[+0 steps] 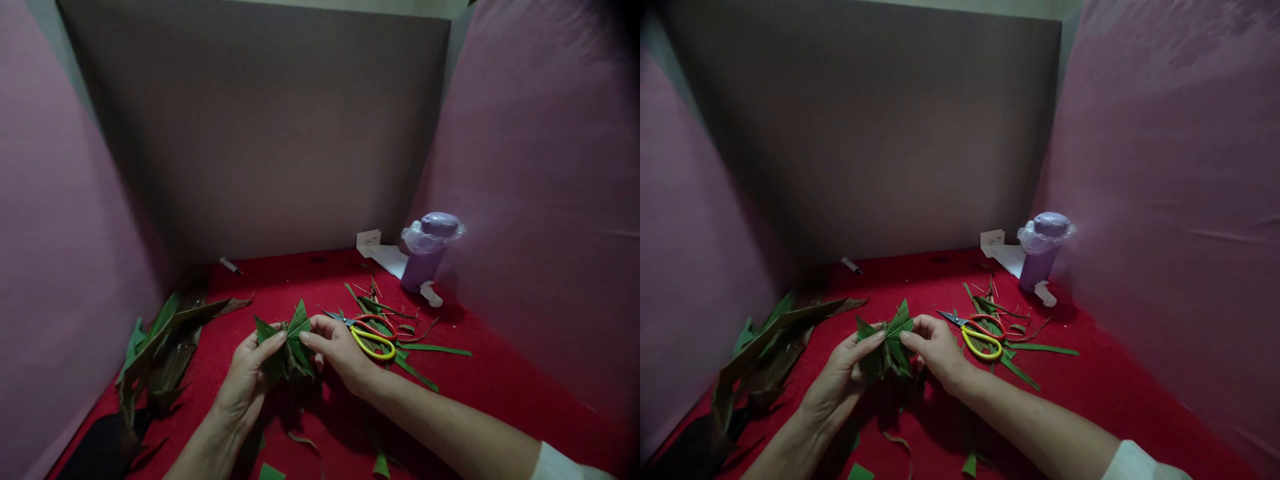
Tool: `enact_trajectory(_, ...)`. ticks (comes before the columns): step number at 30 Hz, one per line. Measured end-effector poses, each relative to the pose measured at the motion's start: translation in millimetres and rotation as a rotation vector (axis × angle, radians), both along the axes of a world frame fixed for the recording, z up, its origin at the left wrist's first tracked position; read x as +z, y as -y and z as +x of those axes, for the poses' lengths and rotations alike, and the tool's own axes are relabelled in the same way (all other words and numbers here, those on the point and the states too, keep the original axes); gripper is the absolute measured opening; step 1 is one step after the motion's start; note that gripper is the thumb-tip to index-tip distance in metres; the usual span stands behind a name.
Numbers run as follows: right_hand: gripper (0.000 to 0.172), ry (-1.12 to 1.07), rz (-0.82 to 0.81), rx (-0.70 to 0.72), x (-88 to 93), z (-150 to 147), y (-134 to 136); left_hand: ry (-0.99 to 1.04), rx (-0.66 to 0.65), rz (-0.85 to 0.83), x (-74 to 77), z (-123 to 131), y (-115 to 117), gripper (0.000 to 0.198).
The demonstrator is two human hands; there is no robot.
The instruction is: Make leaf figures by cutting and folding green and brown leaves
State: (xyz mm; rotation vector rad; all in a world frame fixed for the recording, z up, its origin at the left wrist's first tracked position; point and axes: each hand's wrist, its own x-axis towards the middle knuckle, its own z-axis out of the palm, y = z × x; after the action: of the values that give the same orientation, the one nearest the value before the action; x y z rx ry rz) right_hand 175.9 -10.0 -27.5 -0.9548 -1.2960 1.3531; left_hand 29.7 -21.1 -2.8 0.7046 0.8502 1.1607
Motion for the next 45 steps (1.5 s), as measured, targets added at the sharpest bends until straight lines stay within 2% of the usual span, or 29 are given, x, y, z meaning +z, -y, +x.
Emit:
enact_trajectory(4, 0.017, 0.075, 0.114, -0.186, 2.0, 3, 1, 0.008, 0.065, 0.005, 0.2, -2, 0, 0.023)
enact_trajectory(7, 0.011, 0.284, 0.350, -0.313, 9.9, 3, 12, 0.029, 0.104, -0.003, 1.7, -2, -1, 0.023)
enact_trajectory(10, 0.017, 0.605, 0.626, -0.308, 16.6, -1, 27, 0.039, 0.148, -0.013, 2.1, -1, -2, 0.024)
enact_trajectory(13, 0.020, 0.801, 0.720, -0.296, 17.2, -6, 35, 0.032, 0.186, -0.009, 1.6, 0, -2, 0.026)
enact_trajectory(19, 0.015, 0.953, 0.750, -0.326, 9.5, -8, 35, 0.028, 0.215, -0.011, 2.1, 1, 0, 0.029)
enact_trajectory(25, 0.008, 0.871, 0.685, -0.319, 6.4, -8, 32, 0.037, 0.208, 0.008, 1.7, 3, 2, 0.029)
enact_trajectory(37, 0.005, 0.809, 0.655, -0.370, 3.6, -11, 31, 0.070, 0.205, 0.039, -0.4, 7, 2, 0.023)
enact_trajectory(45, 0.006, 0.828, 0.647, -0.354, 1.6, -11, 30, 0.091, 0.198, 0.020, -2.8, 9, 5, 0.023)
